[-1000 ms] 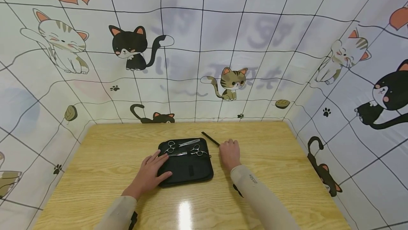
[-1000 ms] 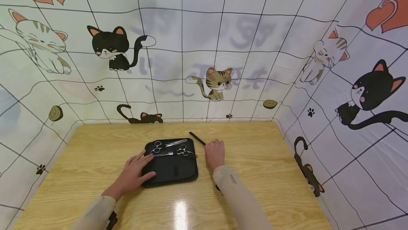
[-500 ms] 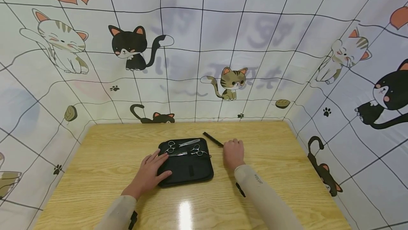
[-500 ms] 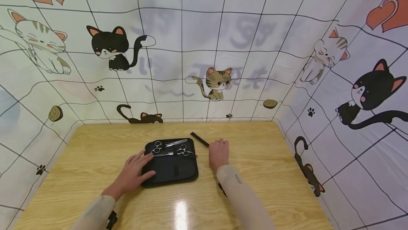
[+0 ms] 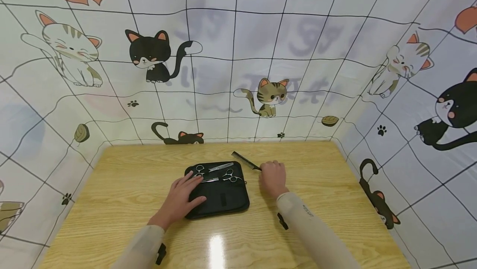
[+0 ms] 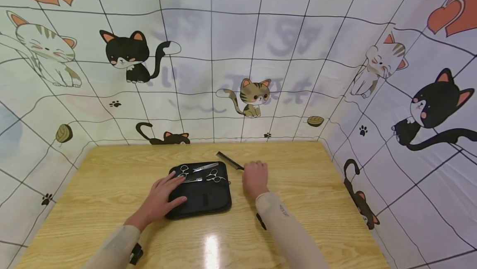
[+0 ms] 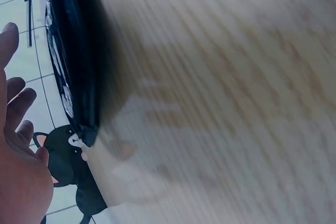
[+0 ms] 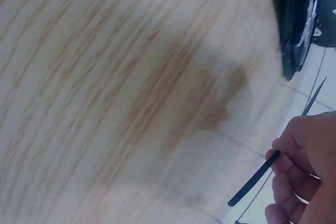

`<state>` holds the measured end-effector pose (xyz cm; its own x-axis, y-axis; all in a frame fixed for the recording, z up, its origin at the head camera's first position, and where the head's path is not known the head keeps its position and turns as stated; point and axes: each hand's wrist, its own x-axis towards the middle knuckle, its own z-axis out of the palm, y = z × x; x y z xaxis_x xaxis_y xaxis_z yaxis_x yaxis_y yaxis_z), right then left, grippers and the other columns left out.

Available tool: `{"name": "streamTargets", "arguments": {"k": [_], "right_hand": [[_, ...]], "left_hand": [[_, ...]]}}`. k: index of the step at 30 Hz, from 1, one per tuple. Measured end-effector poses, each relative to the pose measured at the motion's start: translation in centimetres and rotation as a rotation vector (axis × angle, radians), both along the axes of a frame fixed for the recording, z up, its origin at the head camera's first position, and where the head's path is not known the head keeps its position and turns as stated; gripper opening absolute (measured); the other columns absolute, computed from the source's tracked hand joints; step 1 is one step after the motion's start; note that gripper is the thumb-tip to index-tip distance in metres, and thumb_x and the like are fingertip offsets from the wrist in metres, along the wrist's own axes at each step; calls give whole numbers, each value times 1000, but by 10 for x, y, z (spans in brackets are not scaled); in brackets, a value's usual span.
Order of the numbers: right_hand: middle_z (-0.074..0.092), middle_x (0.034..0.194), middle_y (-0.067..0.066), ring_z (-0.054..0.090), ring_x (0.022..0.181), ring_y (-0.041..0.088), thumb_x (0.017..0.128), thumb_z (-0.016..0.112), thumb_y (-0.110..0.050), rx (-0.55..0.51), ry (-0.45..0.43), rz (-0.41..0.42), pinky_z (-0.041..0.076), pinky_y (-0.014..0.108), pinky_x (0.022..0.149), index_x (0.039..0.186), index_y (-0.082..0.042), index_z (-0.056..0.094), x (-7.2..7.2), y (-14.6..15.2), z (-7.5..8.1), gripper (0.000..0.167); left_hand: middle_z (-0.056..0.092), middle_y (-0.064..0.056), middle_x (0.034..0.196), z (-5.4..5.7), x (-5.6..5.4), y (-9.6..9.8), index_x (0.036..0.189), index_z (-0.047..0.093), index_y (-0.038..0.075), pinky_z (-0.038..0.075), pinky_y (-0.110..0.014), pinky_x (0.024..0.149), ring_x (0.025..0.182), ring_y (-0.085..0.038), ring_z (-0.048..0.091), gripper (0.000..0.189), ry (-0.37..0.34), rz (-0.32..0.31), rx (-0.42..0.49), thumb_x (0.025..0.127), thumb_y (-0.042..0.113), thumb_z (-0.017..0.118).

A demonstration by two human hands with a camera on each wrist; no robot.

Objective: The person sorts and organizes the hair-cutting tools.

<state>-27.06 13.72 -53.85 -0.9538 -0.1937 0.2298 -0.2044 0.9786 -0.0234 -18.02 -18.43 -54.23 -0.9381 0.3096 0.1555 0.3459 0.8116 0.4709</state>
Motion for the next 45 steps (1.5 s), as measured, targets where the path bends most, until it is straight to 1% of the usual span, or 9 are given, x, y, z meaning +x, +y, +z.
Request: {"name": "streamTargets", "arguments": {"k": [3,8,13,17,21,25,31,36,45], "right_hand": [[73,84,3,64,83,26,85,71,-15,-28,28,43,50,47,86,87,-15,77,2,-5,3,7],[73,84,-1,62,82,22,84,69,-13,-32,81,125,48,43,83,89,-20,78,7,-17,8,12],[73,86,-4,61,83,20,85,70,-16,-8,119,213,47,40,83,91,-23,78,15,-29,12,13],[73,89,-4,61,86,19,85,71,-18,8,120,282,46,38,87,94,-23,78,23,-36,15,13],[73,91,-6,60,86,17,85,70,-20,36,110,336,45,37,89,95,-24,78,27,-42,17,14],[74,96,-7,58,88,16,86,69,-20,43,83,374,44,36,89,98,-25,78,30,-47,19,15],[73,99,-9,58,92,15,88,69,-24,55,45,407,43,36,92,101,-27,77,35,-54,23,16],[73,98,-9,58,92,14,88,69,-25,63,63,449,44,36,92,101,-27,77,40,-57,26,15],[73,97,-10,60,94,13,90,69,-26,71,90,499,44,34,93,100,-28,77,46,-61,30,13]], "left_hand": [[49,-6,149,5,-1,6,145,49,14,24,-59,114,147,-31,30,66,2,2,17,89,44,67],[52,-5,146,11,-3,16,143,51,16,29,-59,112,143,-29,38,62,50,6,33,89,43,68],[56,-3,141,15,-7,28,139,55,17,35,-55,110,135,-28,47,58,153,2,60,88,37,71],[58,-1,137,17,-9,36,136,59,17,37,-52,109,129,-26,52,55,232,-2,57,86,33,75],[60,0,135,19,-10,41,134,60,19,36,-50,110,127,-24,53,53,252,-2,17,86,36,74],[63,-2,132,19,-11,44,132,62,18,35,-52,110,125,-27,55,52,264,-10,-4,85,35,75],[64,-4,130,19,-11,46,131,62,18,35,-53,110,124,-27,57,52,249,-6,-59,84,37,76],[66,-3,127,17,-13,47,131,63,19,36,-52,110,122,-24,58,55,261,-4,-120,82,39,77],[71,1,113,15,-14,51,118,70,19,38,-53,106,110,-21,64,46,326,-34,-120,78,38,81]]}}
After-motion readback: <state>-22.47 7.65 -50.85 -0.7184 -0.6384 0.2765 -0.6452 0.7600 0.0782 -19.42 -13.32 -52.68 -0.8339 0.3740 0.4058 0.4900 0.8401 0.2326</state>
